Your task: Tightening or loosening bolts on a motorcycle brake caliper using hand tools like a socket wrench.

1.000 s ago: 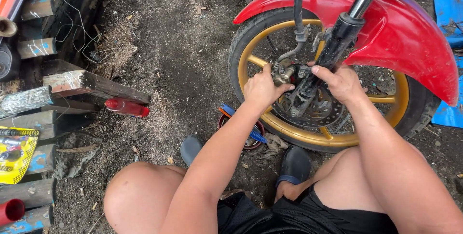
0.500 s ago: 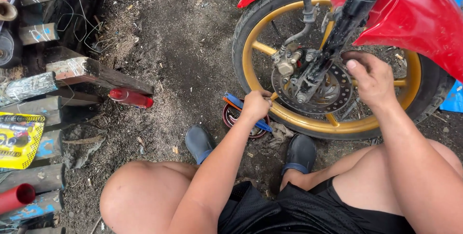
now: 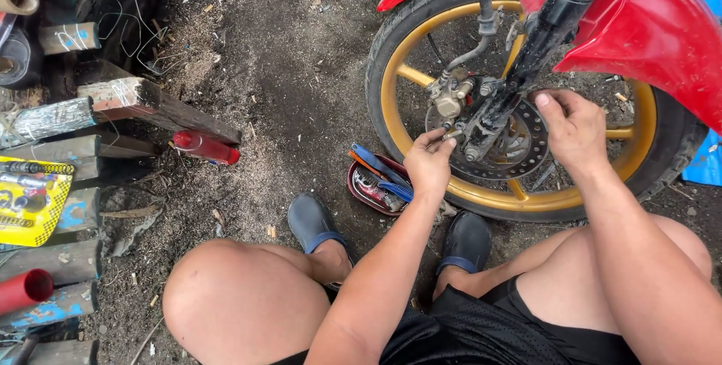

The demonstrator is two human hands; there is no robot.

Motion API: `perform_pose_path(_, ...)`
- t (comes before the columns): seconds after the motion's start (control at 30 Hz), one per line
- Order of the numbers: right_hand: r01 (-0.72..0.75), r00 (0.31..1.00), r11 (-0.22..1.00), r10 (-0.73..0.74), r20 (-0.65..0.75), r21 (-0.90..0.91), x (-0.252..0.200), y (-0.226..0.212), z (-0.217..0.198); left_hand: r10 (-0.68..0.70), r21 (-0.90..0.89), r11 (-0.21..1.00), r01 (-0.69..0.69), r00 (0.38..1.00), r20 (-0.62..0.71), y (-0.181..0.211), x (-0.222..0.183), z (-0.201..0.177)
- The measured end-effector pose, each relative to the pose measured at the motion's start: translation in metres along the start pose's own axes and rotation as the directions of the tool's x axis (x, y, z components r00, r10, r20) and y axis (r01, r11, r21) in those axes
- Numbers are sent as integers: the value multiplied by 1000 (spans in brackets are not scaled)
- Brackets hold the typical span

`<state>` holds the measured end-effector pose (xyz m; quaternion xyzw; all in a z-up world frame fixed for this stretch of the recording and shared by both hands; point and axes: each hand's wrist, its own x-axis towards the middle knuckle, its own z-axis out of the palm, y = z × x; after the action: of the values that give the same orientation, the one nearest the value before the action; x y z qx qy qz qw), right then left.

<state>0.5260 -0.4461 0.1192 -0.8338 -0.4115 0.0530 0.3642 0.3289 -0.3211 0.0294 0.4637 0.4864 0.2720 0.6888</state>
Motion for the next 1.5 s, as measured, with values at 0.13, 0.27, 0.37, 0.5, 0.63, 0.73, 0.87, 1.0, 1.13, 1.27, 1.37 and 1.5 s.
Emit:
perform_pose_path(0.13, -12, 1000, 1000, 12, 28, -7, 0, 4, 0, 2, -129, 992, -10, 998, -61, -12, 5, 8)
perform_pose_path(0.27, -25, 999, 999, 24, 46, 24, 1, 8, 1, 13, -107, 994, -18, 999, -51, -8, -2, 15)
perform_pose_path(0.37, -8, 999, 1000, 7, 42, 25, 3, 7, -1, 110, -58, 992, -115, 990, -84, -1, -5, 25)
perform_pose_path(0.5, -1, 1000, 1000, 1, 23, -6, 1, 2, -6, 362, 111, 930, -350, 926, -107, 1, -5, 21)
perform_pose_path(0.63, 21, 998, 999, -19, -62, 29, -11, -8, -16, 574, 353, 772, -528, 818, -31, -1, -5, 16)
perform_pose_path(0.73, -7, 996, 998, 12, -87, 59, -27, -32, -25, 622, 471, 686, -554, 783, 14, -13, 10, 10)
perform_pose_path(0.87, -258, 963, 964, 251, 98, 71, -47, -77, -24, 685, 477, 609, -633, 724, 86, -16, 29, 9)
perform_pose_path(1.0, -679, 733, 620, 542, 411, 392, -80, -104, 27, 653, 416, 629, -657, 737, 175, -36, 63, -4)
perform_pose_path(1.13, -726, 540, 29, 643, 543, 687, -108, -61, 113, 460, 191, 836, -514, 847, 267, -39, 93, -30)
perform_pose_path(1.27, -699, 492, -103, 650, 580, 708, -92, -42, 142, 415, 22, 896, -444, 853, 316, -14, 113, -37)
perform_pose_path(1.37, -673, 425, -224, 664, 616, 705, -79, -48, 149, 383, 13, 899, -439, 798, 466, 11, 126, -32)
perform_pose_path(1.5, -566, 423, -304, 691, 586, 767, -60, -55, 172, 261, 148, 910, -388, 812, 523, 22, 141, -21)
